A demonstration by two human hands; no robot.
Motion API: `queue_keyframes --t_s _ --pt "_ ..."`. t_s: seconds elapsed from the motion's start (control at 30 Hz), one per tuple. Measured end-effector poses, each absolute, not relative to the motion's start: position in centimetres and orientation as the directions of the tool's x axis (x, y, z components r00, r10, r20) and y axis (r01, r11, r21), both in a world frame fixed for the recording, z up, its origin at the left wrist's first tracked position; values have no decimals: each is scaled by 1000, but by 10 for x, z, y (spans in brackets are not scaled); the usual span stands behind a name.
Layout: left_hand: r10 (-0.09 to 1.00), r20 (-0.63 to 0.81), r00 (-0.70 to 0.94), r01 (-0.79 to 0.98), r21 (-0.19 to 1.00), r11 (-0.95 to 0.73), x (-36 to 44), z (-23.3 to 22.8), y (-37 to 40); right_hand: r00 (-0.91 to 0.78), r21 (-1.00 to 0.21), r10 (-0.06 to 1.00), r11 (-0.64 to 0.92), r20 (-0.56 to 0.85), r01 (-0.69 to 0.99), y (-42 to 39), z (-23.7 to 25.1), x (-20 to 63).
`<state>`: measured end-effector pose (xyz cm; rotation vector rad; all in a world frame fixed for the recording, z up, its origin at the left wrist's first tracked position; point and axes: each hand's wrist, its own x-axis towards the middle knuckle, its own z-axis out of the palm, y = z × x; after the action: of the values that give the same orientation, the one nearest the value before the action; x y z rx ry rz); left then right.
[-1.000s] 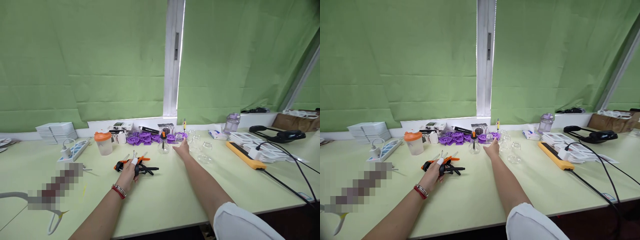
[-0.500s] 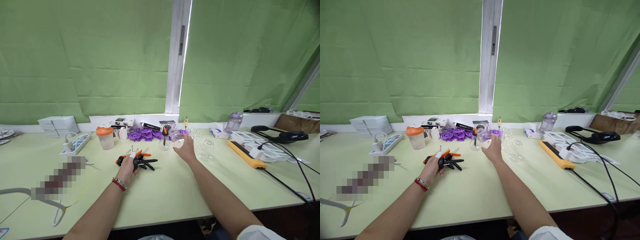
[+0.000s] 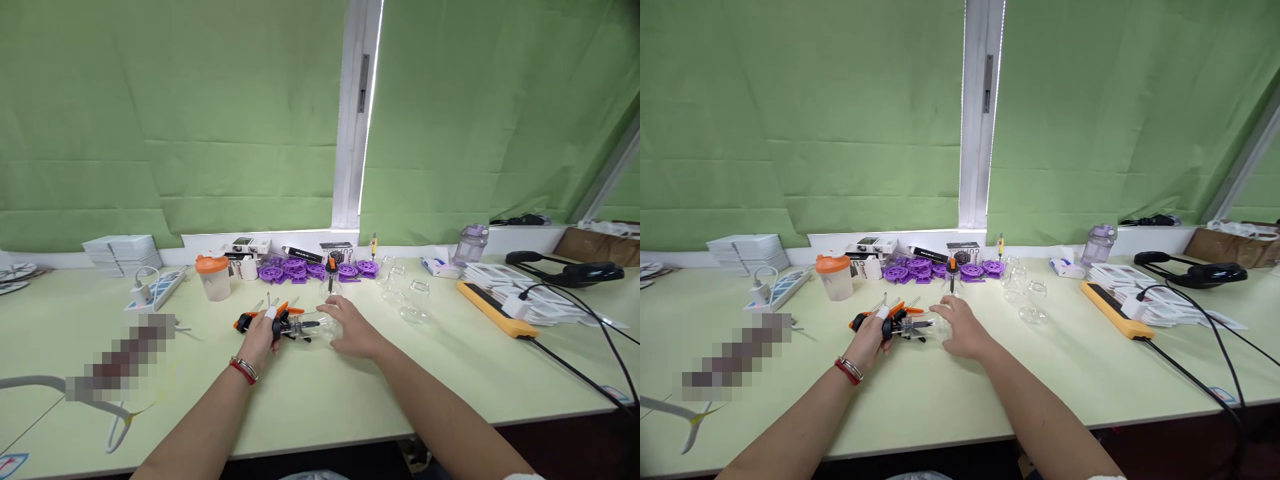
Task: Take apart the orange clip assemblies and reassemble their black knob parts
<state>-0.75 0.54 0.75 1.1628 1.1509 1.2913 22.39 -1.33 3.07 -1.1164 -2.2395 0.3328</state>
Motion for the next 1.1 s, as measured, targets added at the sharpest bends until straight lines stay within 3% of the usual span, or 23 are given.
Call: queue_keyframes --t_s 0.23,0.33,0.47,0.6,0.77,0.83,0.97,1.03,1.1 --pt "999 27 37 -57 998 -25 1 13 -3 -454 -547 771 636 446 544 -20 29 208" --pt "999 21 40 -61 998 -19 0 12 -2 -412 -634 798 600 439 487 -19 26 211" --pt "999 11 33 -63 998 -9 -3 9 0 -366 -830 868 456 336 320 -11 18 215" --pt "998 7 55 -53 999 -4 1 8 -2 -364 -976 923 181 126 123 -1 9 215" --pt "997 16 69 -41 999 -13 9 8 -6 -331 -986 929 -165 -168 37 3 5 212" --pt "998 21 60 -38 999 -19 8 10 -6 -354 -981 922 -187 -158 -49 0 8 213" --pt "999 41 27 -37 999 -40 5 15 -6 -476 -963 880 -131 -3 -236 -5 16 219" --pt "999 50 18 -38 998 -50 4 17 -7 -514 -964 858 -116 23 -237 -4 15 220" --pt "998 55 18 -38 998 -55 5 18 -8 -517 -976 854 -159 -61 -148 0 11 220"
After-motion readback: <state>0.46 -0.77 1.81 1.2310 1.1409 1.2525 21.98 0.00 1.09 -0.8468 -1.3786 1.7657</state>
